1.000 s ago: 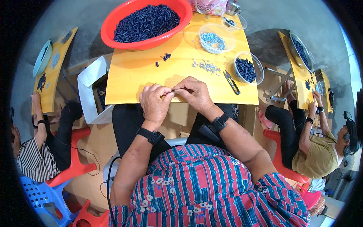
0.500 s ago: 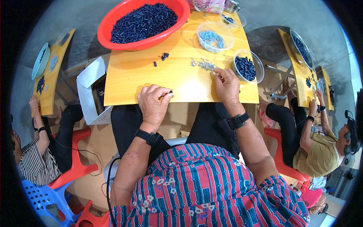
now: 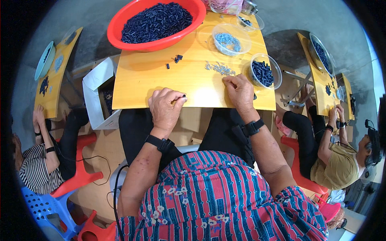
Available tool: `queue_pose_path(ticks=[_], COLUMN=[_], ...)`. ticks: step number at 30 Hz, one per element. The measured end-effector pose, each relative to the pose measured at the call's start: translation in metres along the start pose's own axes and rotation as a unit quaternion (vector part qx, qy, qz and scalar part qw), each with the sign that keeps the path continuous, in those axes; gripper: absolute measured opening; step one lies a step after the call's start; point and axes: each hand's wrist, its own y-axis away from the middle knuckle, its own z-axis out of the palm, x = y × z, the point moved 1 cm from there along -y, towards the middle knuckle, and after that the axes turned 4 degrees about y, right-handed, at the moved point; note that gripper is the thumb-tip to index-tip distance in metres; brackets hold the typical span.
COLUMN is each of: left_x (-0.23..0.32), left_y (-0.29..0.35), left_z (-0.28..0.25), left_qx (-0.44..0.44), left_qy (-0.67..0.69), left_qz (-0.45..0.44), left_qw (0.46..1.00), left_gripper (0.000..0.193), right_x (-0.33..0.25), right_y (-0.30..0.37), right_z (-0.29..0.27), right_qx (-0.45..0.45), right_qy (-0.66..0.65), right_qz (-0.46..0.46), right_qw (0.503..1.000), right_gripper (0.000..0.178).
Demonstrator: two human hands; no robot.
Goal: The recorder is assembling small black plastic components at a table.
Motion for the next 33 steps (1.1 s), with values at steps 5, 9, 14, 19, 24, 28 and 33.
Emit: queue_pose_path(ticks=[5, 9, 14, 19, 24, 28, 33], left_x=[0.001, 0.002, -0.002, -0.002, 0.002, 0.004, 0.009], left_y=[-0.002, -0.001, -0.001, -0.001, 0.000, 0.000, -0.003], left_z=[0.002, 0.000, 0.000, 0.002, -0.001, -0.002, -0.002], left_qx=[0.030, 0.030, 0.018, 0.015, -0.009, -0.011, -0.017], left_qy=[-0.009, -0.009, -0.012, 0.004, -0.004, -0.002, 0.012], left_qz=[0.042, 0.048, 0.041, 0.035, 0.005, 0.005, 0.030], left_qw=[0.999, 0.998, 0.999, 0.999, 1.000, 1.000, 0.999], left_gripper=[0.009, 0.009, 0.009, 0.009, 0.010, 0.010, 0.008], right_x=[-0.001, 0.004, -0.005, -0.016, -0.021, -0.024, -0.023], right_y=[0.006, 0.003, 0.000, -0.007, -0.012, -0.012, -0.007], right_z=[0.004, 0.010, 0.007, 0.013, 0.023, 0.025, 0.026], right_qx=[-0.003, 0.015, -0.031, -0.072, -0.087, -0.083, -0.074], right_qy=[-0.003, -0.060, -0.012, -0.046, -0.029, -0.019, -0.017], right_qz=[-0.066, -0.027, -0.090, -0.103, -0.148, -0.145, -0.139], right_qw=[0.998, 0.998, 0.995, 0.991, 0.985, 0.986, 0.987], right_gripper=[0.012, 0.015, 0.019, 0.014, 0.012, 0.008, 0.007])
